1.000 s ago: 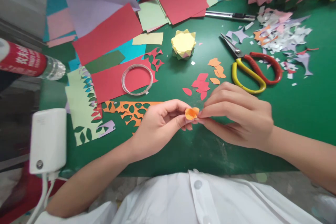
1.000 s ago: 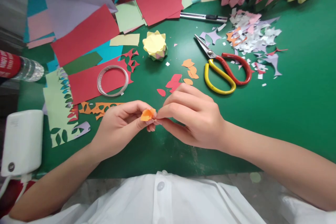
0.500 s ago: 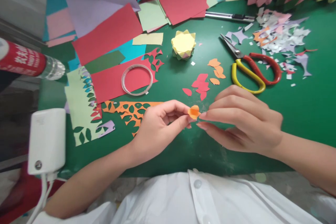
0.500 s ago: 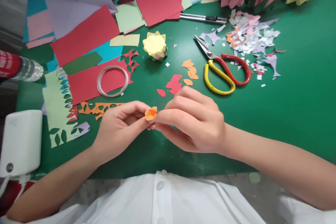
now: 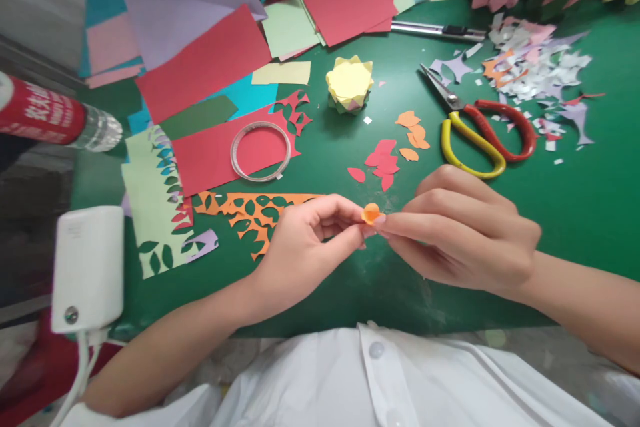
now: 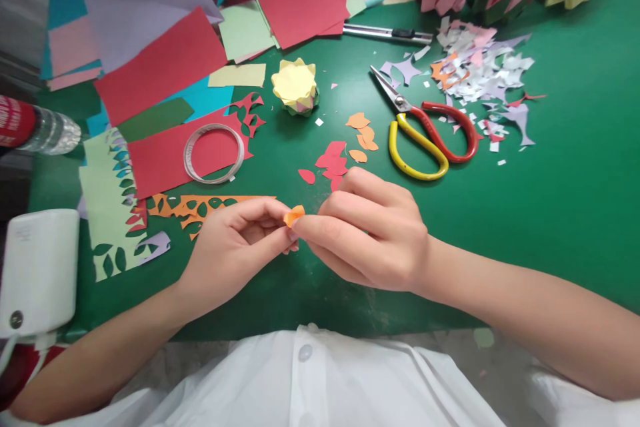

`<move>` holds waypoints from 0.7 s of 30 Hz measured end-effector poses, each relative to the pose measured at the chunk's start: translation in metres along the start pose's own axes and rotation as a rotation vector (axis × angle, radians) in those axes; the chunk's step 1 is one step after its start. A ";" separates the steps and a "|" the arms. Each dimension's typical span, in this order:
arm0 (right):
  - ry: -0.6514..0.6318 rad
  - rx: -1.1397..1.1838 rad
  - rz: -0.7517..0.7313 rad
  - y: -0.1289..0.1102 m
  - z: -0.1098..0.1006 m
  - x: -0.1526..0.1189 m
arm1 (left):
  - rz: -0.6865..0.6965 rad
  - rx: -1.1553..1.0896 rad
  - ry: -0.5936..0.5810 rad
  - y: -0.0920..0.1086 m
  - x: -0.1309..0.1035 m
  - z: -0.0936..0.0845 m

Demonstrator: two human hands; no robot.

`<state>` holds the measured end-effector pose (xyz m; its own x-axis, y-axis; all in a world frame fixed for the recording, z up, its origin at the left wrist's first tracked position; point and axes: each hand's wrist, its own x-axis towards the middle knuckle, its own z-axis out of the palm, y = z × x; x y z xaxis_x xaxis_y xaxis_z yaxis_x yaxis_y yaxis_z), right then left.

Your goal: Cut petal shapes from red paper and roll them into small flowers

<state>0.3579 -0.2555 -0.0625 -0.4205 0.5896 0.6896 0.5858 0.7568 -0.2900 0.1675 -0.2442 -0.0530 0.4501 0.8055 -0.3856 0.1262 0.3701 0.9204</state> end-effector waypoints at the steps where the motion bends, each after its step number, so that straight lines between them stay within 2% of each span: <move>1: -0.001 -0.010 0.004 0.000 0.000 0.000 | -0.001 0.005 0.005 0.000 0.000 0.000; 4: -0.008 -0.038 -0.015 0.002 -0.001 -0.001 | -0.003 0.011 0.015 0.000 0.000 0.000; 9: -0.048 -0.100 -0.174 0.008 -0.005 -0.003 | -0.026 0.001 0.018 0.001 0.002 0.001; 11: -0.062 -0.093 -0.192 0.008 -0.006 -0.004 | -0.033 -0.021 0.013 0.002 0.002 0.001; 14: -0.048 0.002 -0.074 0.005 -0.004 -0.001 | -0.032 -0.063 -0.006 0.002 0.002 0.001; 17: -0.071 0.204 0.108 0.000 -0.003 0.004 | -0.056 -0.082 -0.022 0.003 0.001 0.000; 21: -0.112 0.432 0.280 -0.003 -0.003 0.007 | -0.066 -0.075 -0.037 0.005 0.002 0.000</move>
